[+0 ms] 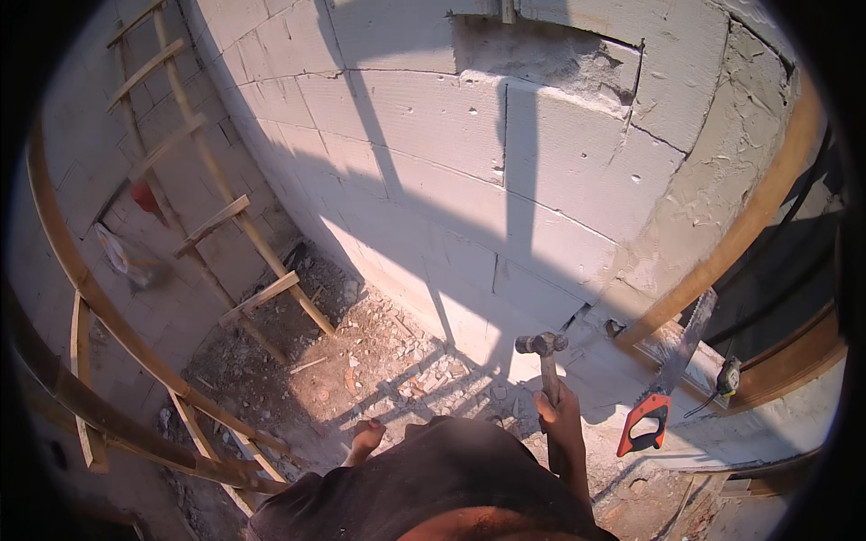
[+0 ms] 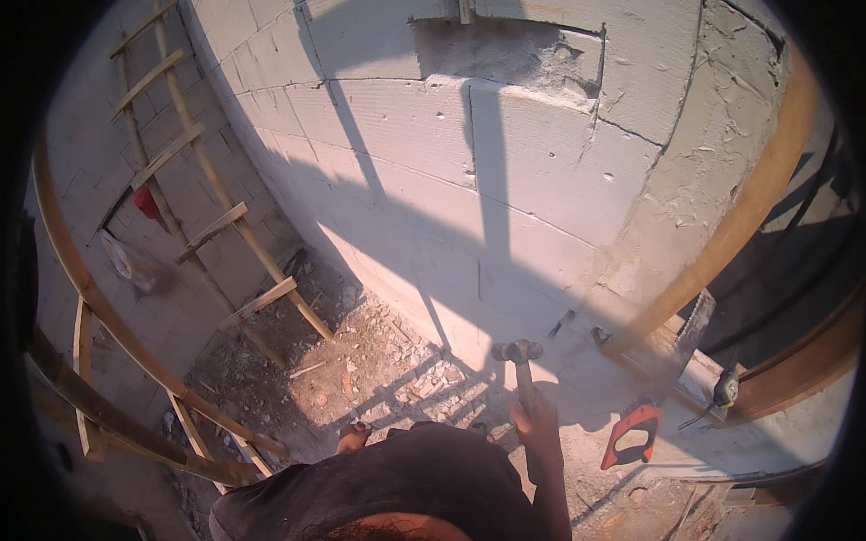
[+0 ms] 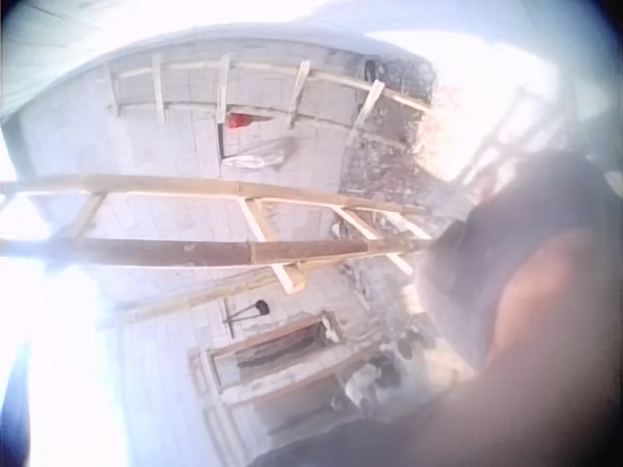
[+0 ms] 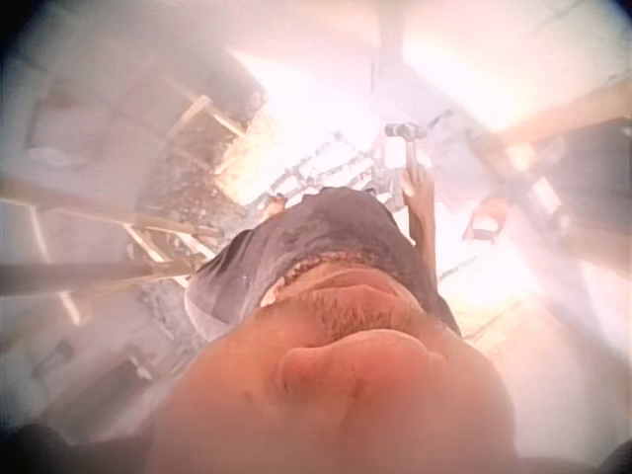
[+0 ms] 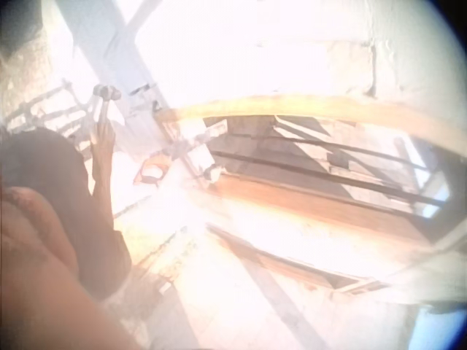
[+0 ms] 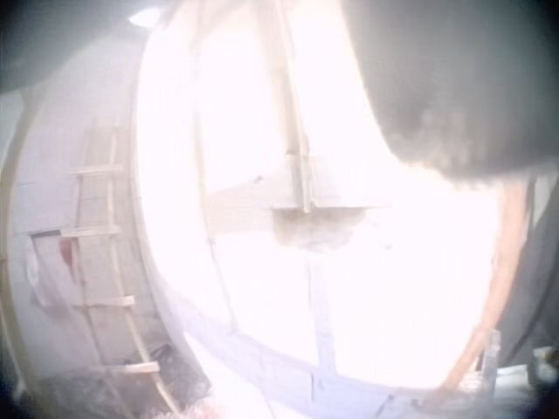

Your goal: The person uses a hammer and a chisel to chip a channel into a wall made of concrete blocks, repeatedly striking the chisel to remove material from the wall.

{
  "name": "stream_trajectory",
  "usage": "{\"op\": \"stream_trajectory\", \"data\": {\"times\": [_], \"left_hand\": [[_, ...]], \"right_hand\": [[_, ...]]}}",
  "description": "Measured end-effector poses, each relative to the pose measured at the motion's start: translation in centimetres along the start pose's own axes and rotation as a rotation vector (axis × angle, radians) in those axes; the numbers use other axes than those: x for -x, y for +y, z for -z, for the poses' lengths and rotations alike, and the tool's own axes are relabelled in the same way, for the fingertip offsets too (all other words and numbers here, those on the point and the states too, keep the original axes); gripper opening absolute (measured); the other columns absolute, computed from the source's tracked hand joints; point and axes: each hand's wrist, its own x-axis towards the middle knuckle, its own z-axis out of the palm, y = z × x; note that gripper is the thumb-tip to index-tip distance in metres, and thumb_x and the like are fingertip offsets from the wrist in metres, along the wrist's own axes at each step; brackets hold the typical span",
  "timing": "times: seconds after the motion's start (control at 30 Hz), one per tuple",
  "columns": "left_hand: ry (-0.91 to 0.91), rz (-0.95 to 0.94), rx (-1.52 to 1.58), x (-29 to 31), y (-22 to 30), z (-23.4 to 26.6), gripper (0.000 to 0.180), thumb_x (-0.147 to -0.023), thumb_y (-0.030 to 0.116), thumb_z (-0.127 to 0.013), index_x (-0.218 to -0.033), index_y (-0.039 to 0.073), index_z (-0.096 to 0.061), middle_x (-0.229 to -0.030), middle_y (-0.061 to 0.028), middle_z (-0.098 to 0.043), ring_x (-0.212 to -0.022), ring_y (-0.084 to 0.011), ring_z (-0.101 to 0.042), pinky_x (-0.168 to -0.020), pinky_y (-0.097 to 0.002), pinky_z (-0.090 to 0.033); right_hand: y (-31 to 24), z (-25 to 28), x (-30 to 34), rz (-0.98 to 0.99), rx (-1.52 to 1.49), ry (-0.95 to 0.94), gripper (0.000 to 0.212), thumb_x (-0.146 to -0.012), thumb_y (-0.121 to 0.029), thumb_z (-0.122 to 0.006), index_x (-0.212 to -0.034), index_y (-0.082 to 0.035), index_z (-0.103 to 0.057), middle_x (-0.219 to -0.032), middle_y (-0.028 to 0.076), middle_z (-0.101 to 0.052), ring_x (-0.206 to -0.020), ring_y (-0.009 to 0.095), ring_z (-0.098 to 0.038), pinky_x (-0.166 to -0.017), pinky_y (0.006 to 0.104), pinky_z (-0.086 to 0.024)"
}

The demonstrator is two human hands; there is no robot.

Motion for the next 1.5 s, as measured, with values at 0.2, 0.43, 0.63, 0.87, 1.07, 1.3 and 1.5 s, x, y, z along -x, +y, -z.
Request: {"op": "stream_trajectory", "data": {"times": [0.2,0.43,0.63,0.87,1.07,1.3,1.5], "left_hand": [[-0.058,-0.414,0.155,-0.6,20.0,9.0,0.026,-0.082,0.019,-0.072,-0.069,0.0,-0.06,-0.063,-0.0158,-0.06,-0.058,-0.0286,-0.06,-0.057,-0.0401,-0.046],[0.04,-0.996,0.376,2.5,30.7,12.9,0.03,-0.077,0.006,-0.074,-0.062,0.005,-0.048,-0.058,-0.0123,-0.051,-0.053,-0.0294,-0.053,-0.052,-0.0374,-0.04],[0.0,-1.181,0.354,2.8,32.6,9.9,0.026,-0.076,0.011,-0.076,-0.063,0.007,-0.053,-0.059,-0.0125,-0.055,-0.054,-0.0324,-0.056,-0.053,-0.0396,-0.043],[-0.43,-0.748,0.299,7.8,26.9,4.1,0.026,-0.078,0.018,-0.074,-0.068,0.001,-0.057,-0.059,-0.0143,-0.055,-0.055,-0.0259,-0.055,-0.056,-0.0381,-0.045],[-0.54,-0.625,0.254,11.2,21.6,4.7,0.028,-0.082,0.022,-0.071,-0.068,0.0,-0.059,-0.058,-0.0129,-0.053,-0.055,-0.0162,-0.051,-0.056,-0.0372,-0.045],[-0.454,-0.537,0.149,11.4,20.0,9.3,0.025,-0.08,0.026,-0.07,-0.071,0.002,-0.065,-0.061,-0.0165,-0.06,-0.058,-0.0298,-0.062,-0.059,-0.0428,-0.048],[-0.347,-0.788,0.112,11.3,20.4,12.0,0.023,-0.078,0.022,-0.073,-0.069,0.004,-0.063,-0.065,-0.0174,-0.062,-0.063,-0.0402,-0.064,-0.056,-0.0441,-0.05]], "right_hand": [[-1.6,-4.6,1.8,-0.163,-0.091,0.082,0.027,-0.096,-0.028,-0.069,-0.095,-0.004,-0.055,-0.062,-0.002,-0.051,-0.048,0.007,-0.047,-0.042,0.0266,-0.036],[3.0,-7.3,8.7,-0.287,-0.085,0.052,0.019,-0.096,-0.02,-0.064,-0.098,-0.003,-0.057,-0.061,-0.002,-0.05,-0.047,0.007,-0.047,-0.042,0.0264,-0.038],[-5.1,-4.0,10.6,-0.18,0.134,0.043,0.015,-0.094,-0.016,-0.062,-0.093,-0.002,-0.057,-0.058,-0.001,-0.05,-0.046,0.007,-0.046,-0.042,0.0279,-0.038],[-8.1,-1.0,10.7,-0.091,0.184,0.148,0.03,-0.092,-0.023,-0.061,-0.102,0.006,-0.059,-0.07,0.017,-0.062,-0.055,0.026,-0.062,-0.053,0.0389,-0.046],[-11.2,-1.1,6.6,0.337,0.009,0.296,0.039,-0.101,-0.039,-0.056,-0.09,-0.002,-0.054,-0.056,0.001,-0.051,-0.045,0.008,-0.049,-0.043,0.0243,-0.038],[-12.7,-1.3,5.6,0.366,-0.055,0.23,0.041,-0.1,-0.042,-0.057,-0.091,-0.001,-0.055,-0.057,0.002,-0.053,-0.046,0.009,-0.05,-0.044,0.0248,-0.039],[-10.5,-3.7,8.3,0.276,-0.124,0.181,0.03,-0.098,-0.031,-0.062,-0.091,-0.002,-0.055,-0.064,0.001,-0.056,-0.053,0.006,-0.052,-0.048,0.0254,-0.041]]}}
